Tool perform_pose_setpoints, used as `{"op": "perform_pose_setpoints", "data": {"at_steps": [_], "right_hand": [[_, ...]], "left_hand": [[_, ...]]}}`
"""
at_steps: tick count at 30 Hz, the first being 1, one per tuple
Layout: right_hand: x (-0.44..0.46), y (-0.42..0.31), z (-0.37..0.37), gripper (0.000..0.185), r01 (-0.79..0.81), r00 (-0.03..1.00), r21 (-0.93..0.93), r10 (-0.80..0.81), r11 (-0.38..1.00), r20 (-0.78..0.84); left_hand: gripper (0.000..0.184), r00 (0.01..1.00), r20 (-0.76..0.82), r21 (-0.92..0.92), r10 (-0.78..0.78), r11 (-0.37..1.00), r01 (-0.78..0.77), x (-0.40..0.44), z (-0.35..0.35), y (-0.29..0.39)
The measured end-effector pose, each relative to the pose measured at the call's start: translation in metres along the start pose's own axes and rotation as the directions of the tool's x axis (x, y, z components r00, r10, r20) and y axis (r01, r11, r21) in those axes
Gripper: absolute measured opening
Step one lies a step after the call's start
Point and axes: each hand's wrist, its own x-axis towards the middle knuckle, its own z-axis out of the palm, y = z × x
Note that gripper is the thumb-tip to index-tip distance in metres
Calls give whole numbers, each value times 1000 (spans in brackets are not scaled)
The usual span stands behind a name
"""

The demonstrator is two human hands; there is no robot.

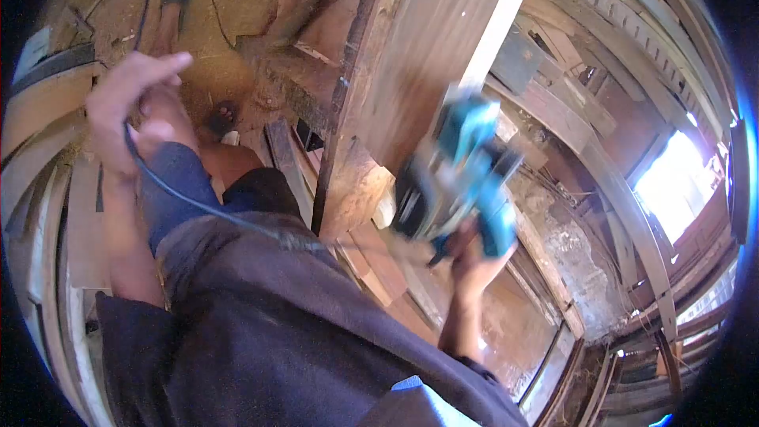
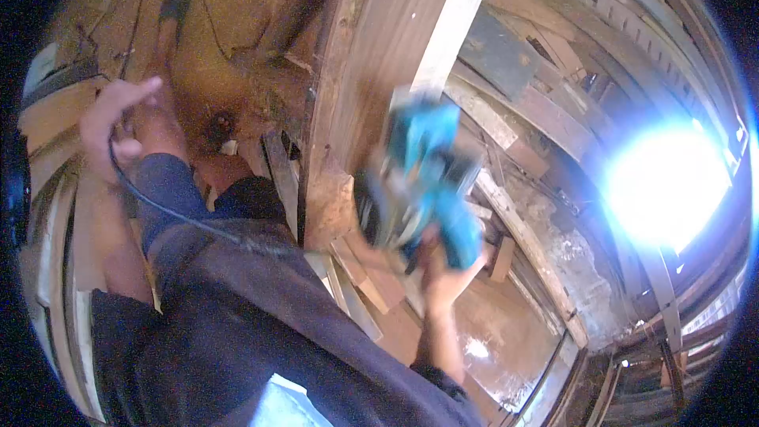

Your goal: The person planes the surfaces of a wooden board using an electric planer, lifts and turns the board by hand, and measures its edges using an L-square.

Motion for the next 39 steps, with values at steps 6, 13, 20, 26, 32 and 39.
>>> {"op": "perform_pose_setpoints", "data": {"at_steps": [6,13,20,26,32,39], "right_hand": [[-58,29,4,49,-121,992,-3,121,993,-46],[90,-97,43,18,235,967,-36,-237,971,-90],[269,-231,74,18,462,868,241,-491,854,75],[314,-243,58,11,303,904,233,-356,924,237],[80,-69,20,13,250,967,-162,-255,955,-10],[-42,51,2,15,25,999,38,-24,999,-33]], "left_hand": [[94,990,136,-76,39,997,-29,-53,45,13],[98,999,-28,-137,-29,990,25,-67,15,5],[95,996,-92,37,-15,999,19,-57,-19,4],[89,993,-110,38,40,999,-36,-62,-59,-10],[103,987,-162,62,3,998,7,-81,-37,8],[91,984,-43,-3,173,985,-174,-41,20,33]]}}
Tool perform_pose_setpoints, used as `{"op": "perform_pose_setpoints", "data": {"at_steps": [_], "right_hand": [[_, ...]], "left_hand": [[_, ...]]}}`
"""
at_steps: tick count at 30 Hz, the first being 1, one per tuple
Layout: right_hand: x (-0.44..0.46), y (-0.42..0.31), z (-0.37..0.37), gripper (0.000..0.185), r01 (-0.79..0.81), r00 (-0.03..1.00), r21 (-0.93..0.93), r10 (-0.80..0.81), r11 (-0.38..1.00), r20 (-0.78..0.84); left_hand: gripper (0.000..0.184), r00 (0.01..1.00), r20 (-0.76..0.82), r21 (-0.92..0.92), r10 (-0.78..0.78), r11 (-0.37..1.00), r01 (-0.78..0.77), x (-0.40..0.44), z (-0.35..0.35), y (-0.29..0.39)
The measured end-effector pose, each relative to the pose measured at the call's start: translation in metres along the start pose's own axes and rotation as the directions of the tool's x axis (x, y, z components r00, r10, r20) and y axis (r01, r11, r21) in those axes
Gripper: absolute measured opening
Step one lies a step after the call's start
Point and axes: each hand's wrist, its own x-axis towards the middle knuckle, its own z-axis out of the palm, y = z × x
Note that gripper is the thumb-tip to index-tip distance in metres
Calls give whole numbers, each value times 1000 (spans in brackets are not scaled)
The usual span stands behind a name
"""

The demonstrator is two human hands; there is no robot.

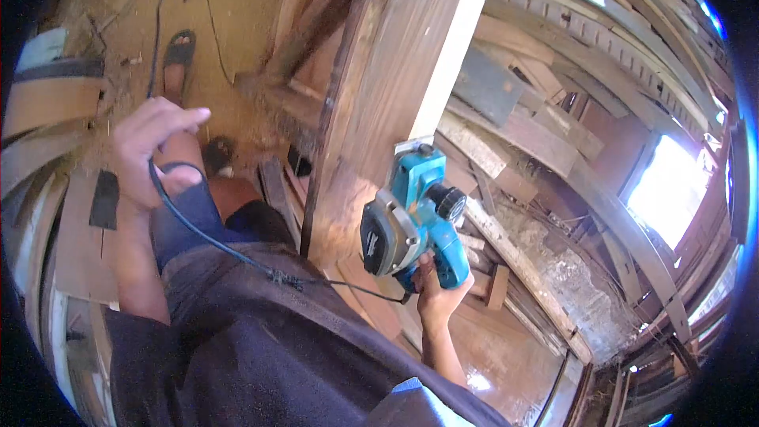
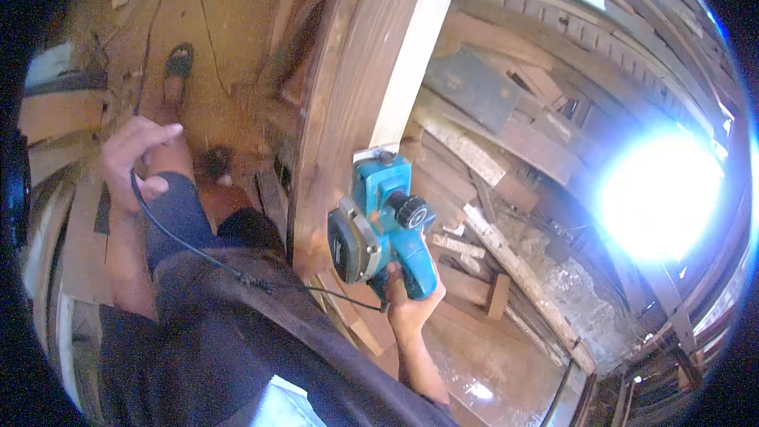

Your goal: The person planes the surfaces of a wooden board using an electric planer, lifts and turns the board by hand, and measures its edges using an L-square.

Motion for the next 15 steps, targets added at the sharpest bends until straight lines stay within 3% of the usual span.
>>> {"op": "perform_pose_setpoints", "data": {"at_steps": [1,3,6,8,11,13,15], "right_hand": [[13,-5,3,16,49,999,-50,-49,998,-7],[38,-33,12,15,8,1000,-12,-8,1000,-15],[91,-101,39,15,-39,998,76,43,996,-44],[129,-132,50,16,-66,996,34,68,997,-58],[183,-187,69,19,-94,992,56,98,994,-81],[226,-229,76,26,-137,983,124,150,983,-102],[262,-265,85,18,-132,982,114,145,985,-119]], "left_hand": [[91,1000,-9,10,15,1000,-15,15,1,-1],[92,998,46,-48,-49,998,51,45,0,-5],[92,999,34,-64,-23,998,25,87,-4,-33],[93,1000,29,-91,-7,996,9,121,-12,-56],[93,984,53,-107,-171,979,176,168,-27,-78],[93,978,67,-109,-200,972,206,215,-42,-86],[94,967,93,-95,-236,965,245,252,-56,-97]]}}
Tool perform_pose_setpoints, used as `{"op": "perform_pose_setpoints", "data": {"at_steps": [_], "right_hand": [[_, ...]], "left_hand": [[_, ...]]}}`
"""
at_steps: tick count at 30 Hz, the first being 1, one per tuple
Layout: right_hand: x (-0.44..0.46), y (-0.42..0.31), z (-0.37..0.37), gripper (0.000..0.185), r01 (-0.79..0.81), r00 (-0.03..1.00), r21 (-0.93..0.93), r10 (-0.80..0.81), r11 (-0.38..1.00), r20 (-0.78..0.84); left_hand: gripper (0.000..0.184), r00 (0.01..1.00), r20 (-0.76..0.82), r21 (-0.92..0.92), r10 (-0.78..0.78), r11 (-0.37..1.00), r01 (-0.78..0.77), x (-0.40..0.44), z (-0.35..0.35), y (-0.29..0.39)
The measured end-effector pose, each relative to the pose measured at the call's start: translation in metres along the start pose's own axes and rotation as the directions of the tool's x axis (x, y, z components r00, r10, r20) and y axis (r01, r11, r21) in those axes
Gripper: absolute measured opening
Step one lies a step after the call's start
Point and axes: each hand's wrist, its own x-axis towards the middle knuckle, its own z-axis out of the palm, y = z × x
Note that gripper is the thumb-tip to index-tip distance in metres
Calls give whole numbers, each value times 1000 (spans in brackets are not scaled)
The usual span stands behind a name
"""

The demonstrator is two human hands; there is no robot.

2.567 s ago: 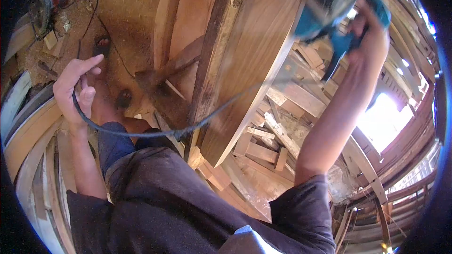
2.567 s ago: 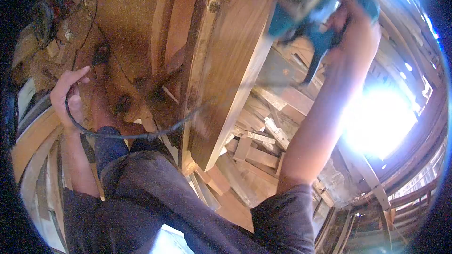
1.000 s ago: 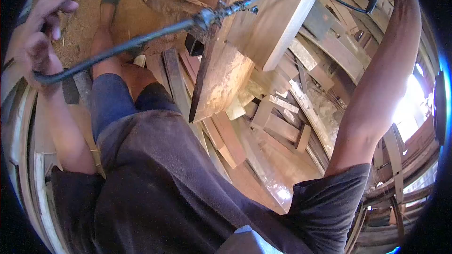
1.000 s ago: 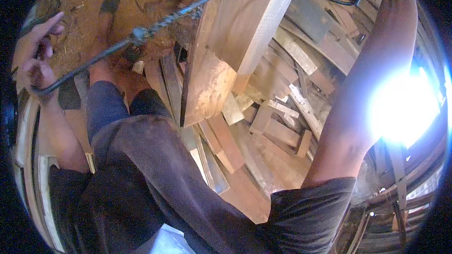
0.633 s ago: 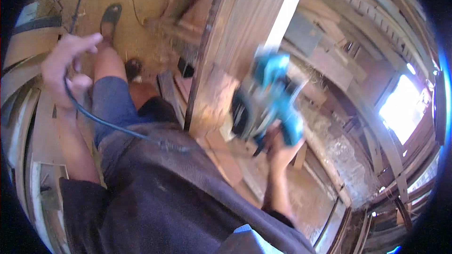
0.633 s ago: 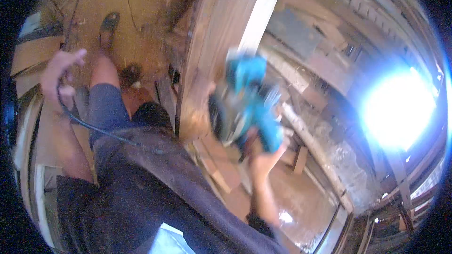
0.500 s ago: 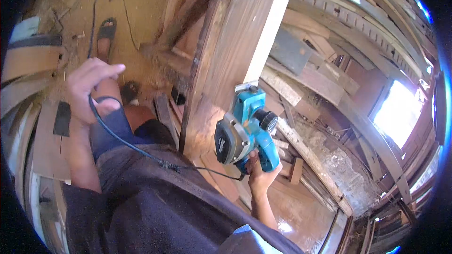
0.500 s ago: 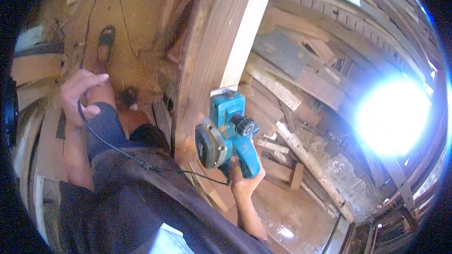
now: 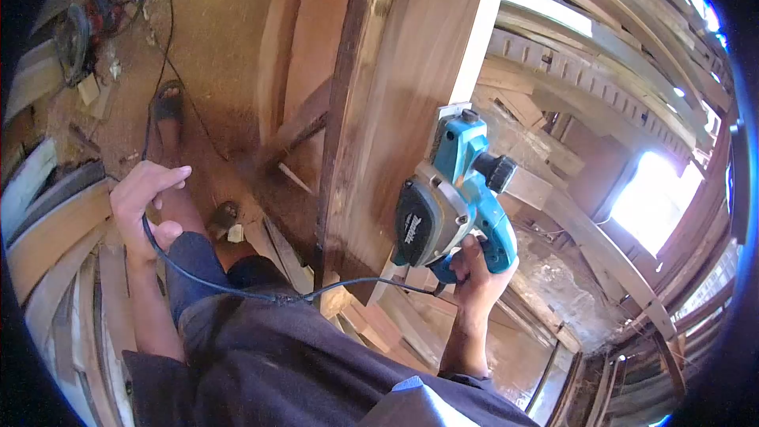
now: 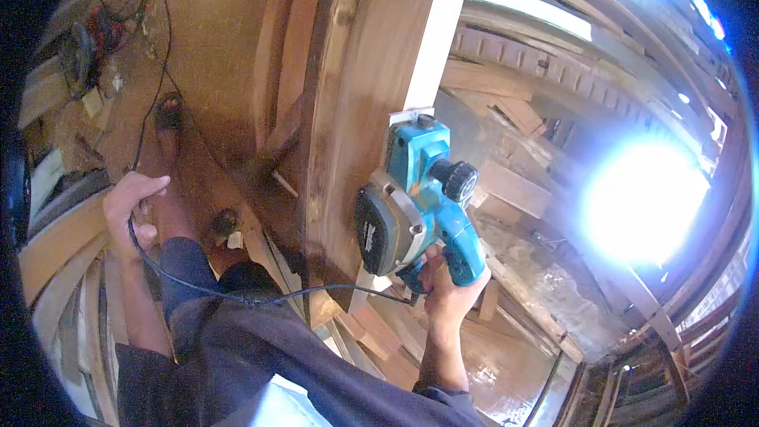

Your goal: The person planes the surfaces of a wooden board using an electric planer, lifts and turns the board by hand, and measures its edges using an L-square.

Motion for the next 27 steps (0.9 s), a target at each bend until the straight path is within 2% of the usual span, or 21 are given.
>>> {"op": "perform_pose_setpoints", "data": {"at_steps": [1,7,9,11,13,16,17,19,20,22,23,24,25,27], "right_hand": [[13,-17,7,13,19,1000,-4,-19,1000,-10],[77,-90,47,21,53,998,-79,-56,995,-34],[96,-107,59,20,97,994,16,-96,995,-58],[112,-130,72,18,109,993,-27,-110,994,-47],[132,-144,76,37,144,989,-29,-145,989,-24],[163,-177,94,28,171,985,-29,-172,985,-35],[176,-190,101,17,201,979,-6,-201,980,-31],[205,-218,115,17,285,958,42,-286,958,16],[227,-230,118,16,318,946,1,-318,948,55],[276,-269,138,19,423,898,83,-430,902,97],[309,-291,147,19,425,897,105,-434,899,84],[383,-318,148,25,451,856,117,-465,885,226],[348,-335,179,7,440,828,319,-517,839,218],[350,-363,195,7,424,816,344,-518,838,256]], "left_hand": [[94,1000,6,-4,-1,1000,1,15,-7,1],[97,998,19,-6,-61,998,61,68,-31,-5],[98,997,10,-17,-70,997,71,80,-36,-2],[98,997,0,-28,-74,997,74,90,-40,2],[97,997,3,-50,-77,996,77,97,-43,4],[95,997,-12,-67,-80,995,79,109,-46,13],[95,997,-10,-66,-80,995,79,112,-47,16],[93,996,-26,-46,-82,996,81,116,-53,19],[93,996,-22,-42,-84,996,83,117,-58,20],[93,996,-52,-25,-77,997,76,118,-65,22],[93,996,-45,-14,-79,997,79,121,-68,27],[92,995,-77,3,-57,998,57,125,-70,34],[92,993,-115,18,-31,999,34,128,-70,38],[93,989,-143,62,-29,997,38,131,-72,44]]}}
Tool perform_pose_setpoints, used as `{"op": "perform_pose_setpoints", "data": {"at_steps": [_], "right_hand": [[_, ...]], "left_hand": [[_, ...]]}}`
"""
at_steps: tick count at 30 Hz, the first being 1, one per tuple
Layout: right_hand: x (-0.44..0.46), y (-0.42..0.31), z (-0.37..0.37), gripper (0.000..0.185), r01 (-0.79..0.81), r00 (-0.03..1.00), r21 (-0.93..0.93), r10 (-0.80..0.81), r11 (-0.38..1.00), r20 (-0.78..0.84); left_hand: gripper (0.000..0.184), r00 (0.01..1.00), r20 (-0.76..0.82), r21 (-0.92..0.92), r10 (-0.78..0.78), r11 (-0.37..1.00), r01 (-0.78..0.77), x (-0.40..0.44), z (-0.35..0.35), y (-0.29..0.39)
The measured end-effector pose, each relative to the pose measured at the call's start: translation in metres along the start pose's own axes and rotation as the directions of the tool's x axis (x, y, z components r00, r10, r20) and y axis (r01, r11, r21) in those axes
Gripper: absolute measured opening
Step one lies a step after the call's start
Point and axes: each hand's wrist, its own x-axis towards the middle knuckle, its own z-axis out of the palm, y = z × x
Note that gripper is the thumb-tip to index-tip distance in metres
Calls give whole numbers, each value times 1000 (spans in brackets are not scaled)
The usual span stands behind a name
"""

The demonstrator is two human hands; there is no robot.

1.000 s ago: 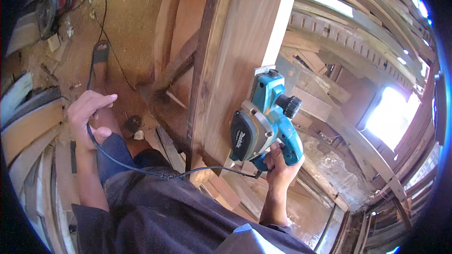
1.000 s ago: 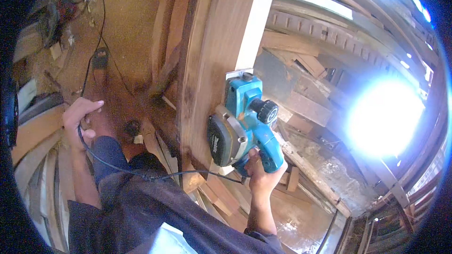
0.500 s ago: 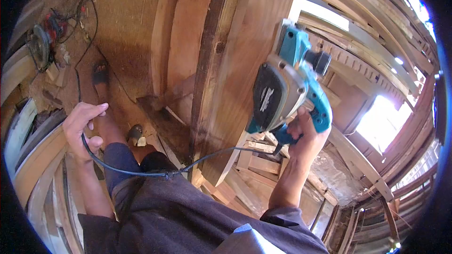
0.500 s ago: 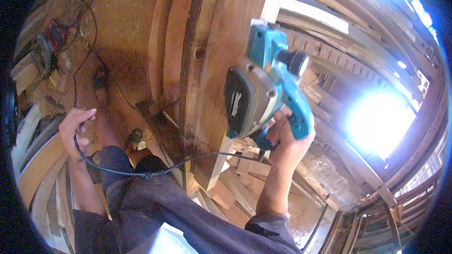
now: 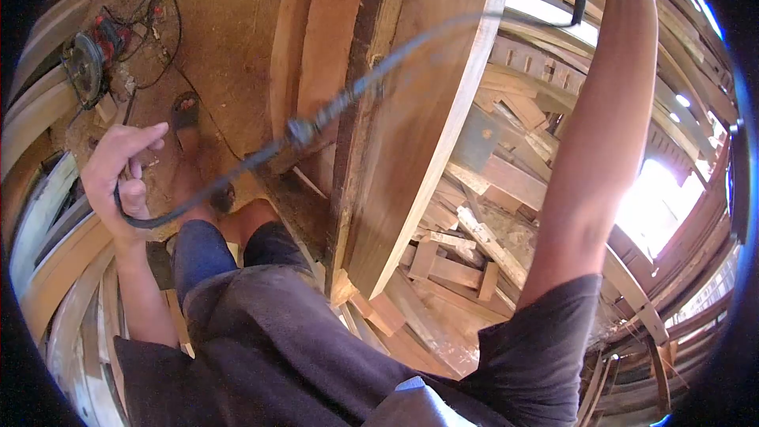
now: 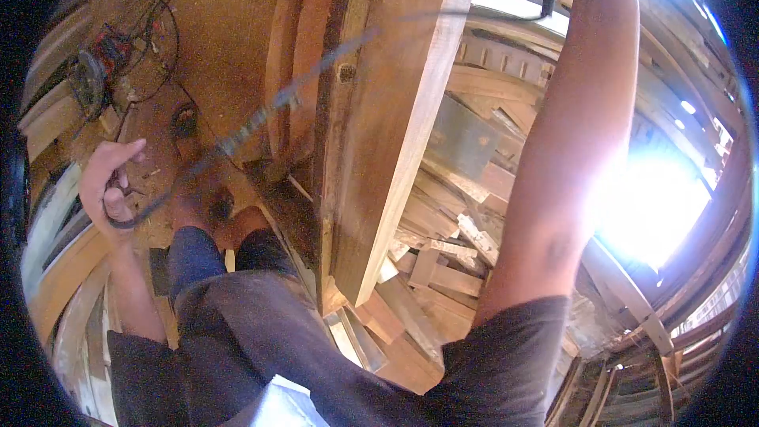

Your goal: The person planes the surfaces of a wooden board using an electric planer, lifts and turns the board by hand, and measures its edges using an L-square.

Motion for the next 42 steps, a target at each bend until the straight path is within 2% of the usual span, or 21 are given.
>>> {"op": "perform_pose_setpoints", "data": {"at_steps": [3,5,6,7,8,9,10,11,12,13,14,16,19,22,24,27,28,32,34,42], "right_hand": [[12,-2,-9,7,-52,999,-38,52,998,-3],[-14,20,-36,8,-86,996,-124,82,989,-43],[-37,43,-62,25,-34,999,-217,37,976,12],[-107,36,-53,24,-118,984,-375,57,919,-169],[-161,43,-58,22,-104,989,-316,65,943,-133],[-216,42,-55,17,-113,985,-413,46,904,-168],[-263,51,-64,17,-144,982,-432,75,890,-171],[-315,52,-65,9,-259,955,-359,184,896,-231],[-366,71,-82,8,-263,953,-355,183,897,-243],[-408,61,-73,10,-421,885,-274,326,865,-331],[-444,67,-76,15,-415,892,-306,316,857,-323],[-483,75,-77,16,-499,821,-205,385,842,-421],[-465,76,-80,17,-481,842,-259,359,838,-403],[-401,67,-69,16,-444,858,-283,313,850,-406],[-348,51,-57,16,-455,839,-184,349,872,-418],[-271,33,-39,14,-415,866,-248,296,875,-404],[-243,25,-27,16,-404,857,-205,291,891,-427],[-151,9,-15,31,-398,865,-225,282,889,-416],[-107,-3,-2,32,-384,864,-205,273,900,-422],[62,-29,24,20,-265,914,-227,170,937,-368]], "left_hand": [[97,999,-54,-4,-2,1000,1,2,-4,6],[95,997,-69,-17,22,1000,-23,2,-6,5],[93,997,-70,-30,42,999,-44,0,-8,6],[93,996,-79,-30,42,999,-44,-3,-9,7],[91,998,-56,-31,25,999,-27,-8,-10,9],[89,999,-35,-32,9,999,-11,-12,-11,10],[89,999,-51,-29,15,999,-17,-18,-12,11],[88,1000,-10,-29,14,999,-14,-23,-12,12],[87,1000,26,-27,13,1000,-12,-25,-10,12],[83,998,15,-11,63,998,-63,-23,-6,16],[83,998,-5,1,66,998,-66,-21,-2,16],[78,981,85,68,174,981,-180,-15,4,15],[74,969,121,55,214,973,-222,11,21,12],[76,961,134,45,244,967,-251,46,28,6],[78,970,120,-3,210,977,-211,74,27,3],[80,980,98,-6,174,985,-174,116,20,-10],[81,984,62,-1,167,986,-167,130,16,-13],[84,995,71,-9,75,997,-74,185,-7,-10],[85,998,63,-6,13,1000,-13,207,-15,-8],[84,997,71,-4,-42,999,42,268,-32,3]]}}
